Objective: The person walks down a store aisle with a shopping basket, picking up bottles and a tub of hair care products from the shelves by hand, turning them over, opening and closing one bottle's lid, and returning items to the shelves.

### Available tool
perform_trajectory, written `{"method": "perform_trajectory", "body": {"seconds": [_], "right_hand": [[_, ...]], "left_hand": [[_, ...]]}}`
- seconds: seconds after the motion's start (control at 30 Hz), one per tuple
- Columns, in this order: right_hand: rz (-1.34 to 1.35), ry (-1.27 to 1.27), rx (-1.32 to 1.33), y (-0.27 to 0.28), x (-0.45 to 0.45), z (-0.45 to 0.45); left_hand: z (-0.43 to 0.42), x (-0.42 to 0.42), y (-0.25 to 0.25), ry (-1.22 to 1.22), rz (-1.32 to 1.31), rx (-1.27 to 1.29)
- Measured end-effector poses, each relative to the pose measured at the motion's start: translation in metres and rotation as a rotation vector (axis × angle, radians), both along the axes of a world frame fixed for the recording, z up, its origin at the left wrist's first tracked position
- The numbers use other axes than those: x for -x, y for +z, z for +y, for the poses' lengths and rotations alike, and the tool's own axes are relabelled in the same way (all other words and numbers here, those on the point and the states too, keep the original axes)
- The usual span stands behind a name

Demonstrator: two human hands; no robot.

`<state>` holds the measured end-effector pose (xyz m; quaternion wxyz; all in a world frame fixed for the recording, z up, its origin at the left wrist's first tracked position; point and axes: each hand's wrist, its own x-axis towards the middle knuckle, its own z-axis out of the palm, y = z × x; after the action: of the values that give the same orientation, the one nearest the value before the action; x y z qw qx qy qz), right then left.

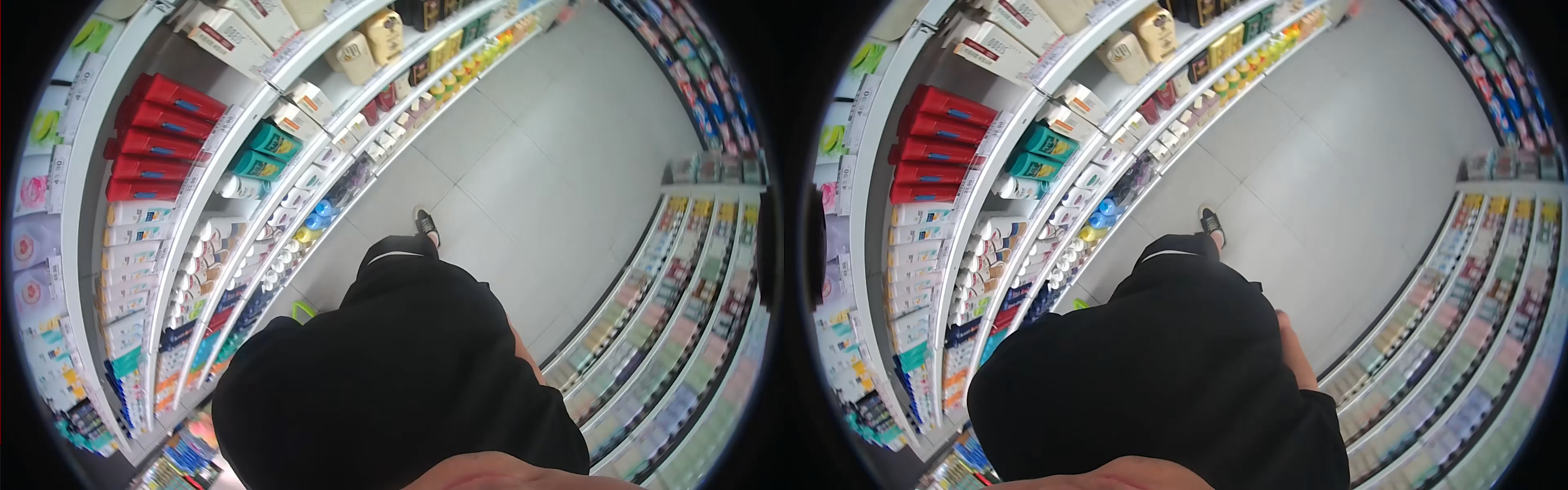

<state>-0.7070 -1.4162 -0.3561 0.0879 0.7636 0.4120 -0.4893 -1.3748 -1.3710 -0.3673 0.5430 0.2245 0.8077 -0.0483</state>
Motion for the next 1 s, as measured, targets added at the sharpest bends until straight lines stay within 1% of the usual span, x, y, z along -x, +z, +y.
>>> {"method": "perform_trajectory", "body": {"seconds": [0.1, 0.13, 0.17, 0.2, 0.23, 0.27, 0.33, 0.37, 0.43, 0.5, 0.57, 0.63, 0.7, 0.77, 0.83, 0.97, 1.0], "right_hand": [[-0.016, 0.050, -0.116, 0.014, -0.038, 0.101], [-0.022, 0.030, -0.164, 0.018, -0.049, 0.139], [-0.045, -0.026, -0.218, 0.020, -0.060, 0.179], [-0.022, -0.132, -0.281, -0.012, -0.087, 0.207], [0.056, -0.201, -0.420, -0.003, -0.095, 0.242], [0.110, -0.276, -0.421, 0.009, -0.100, 0.276], [0.115, -0.415, -0.479, 0.024, -0.096, 0.330], [0.119, -0.396, -0.477, 0.025, -0.091, 0.350], [0.123, -0.272, -0.385, 0.022, -0.087, 0.382], [0.018, 0.093, -0.249, -0.009, -0.077, 0.410], [-0.030, 0.402, -0.118, 0.003, -0.049, 0.430], [-0.177, 0.552, -0.242, -0.008, -0.026, 0.457], [-0.113, 0.484, -0.230, 0.010, -0.003, 0.494], [0.095, 0.632, -0.279, 0.012, 0.004, 0.533], [0.190, 0.735, -0.246, 0.016, 0.007, 0.572], [0.265, 0.775, -0.230, 0.014, -0.015, 0.645], [0.252, 0.716, -0.265, 0.015, -0.026, 0.662]], "left_hand": [[0.013, -0.032, -0.006, 0.049, -0.040, -0.013], [0.019, -0.044, -0.011, 0.064, -0.058, -0.022], [0.028, -0.057, -0.017, 0.077, -0.073, -0.036], [0.042, -0.072, -0.023, 0.087, -0.090, -0.057], [0.051, -0.083, -0.028, 0.098, -0.104, -0.073], [0.058, -0.097, -0.035, 0.112, -0.110, -0.097], [0.071, -0.123, -0.054, 0.153, -0.116, -0.155], [0.073, -0.132, -0.064, 0.180, -0.117, -0.188], [0.069, -0.142, -0.082, 0.223, -0.115, -0.230], [0.066, -0.167, -0.053, 0.251, -0.084, -0.188], [0.062, -0.186, -0.037, 0.267, -0.065, -0.154], [0.056, -0.205, -0.030, 0.288, -0.053, -0.128], [0.054, -0.222, -0.025, 0.310, -0.042, -0.106], [0.060, -0.241, -0.019, 0.337, -0.028, -0.088], [0.069, -0.258, -0.011, 0.374, -0.009, -0.076], [0.102, -0.281, 0.012, 0.476, 0.059, -0.051], [0.109, -0.283, 0.020, 0.506, 0.082, -0.042]]}}
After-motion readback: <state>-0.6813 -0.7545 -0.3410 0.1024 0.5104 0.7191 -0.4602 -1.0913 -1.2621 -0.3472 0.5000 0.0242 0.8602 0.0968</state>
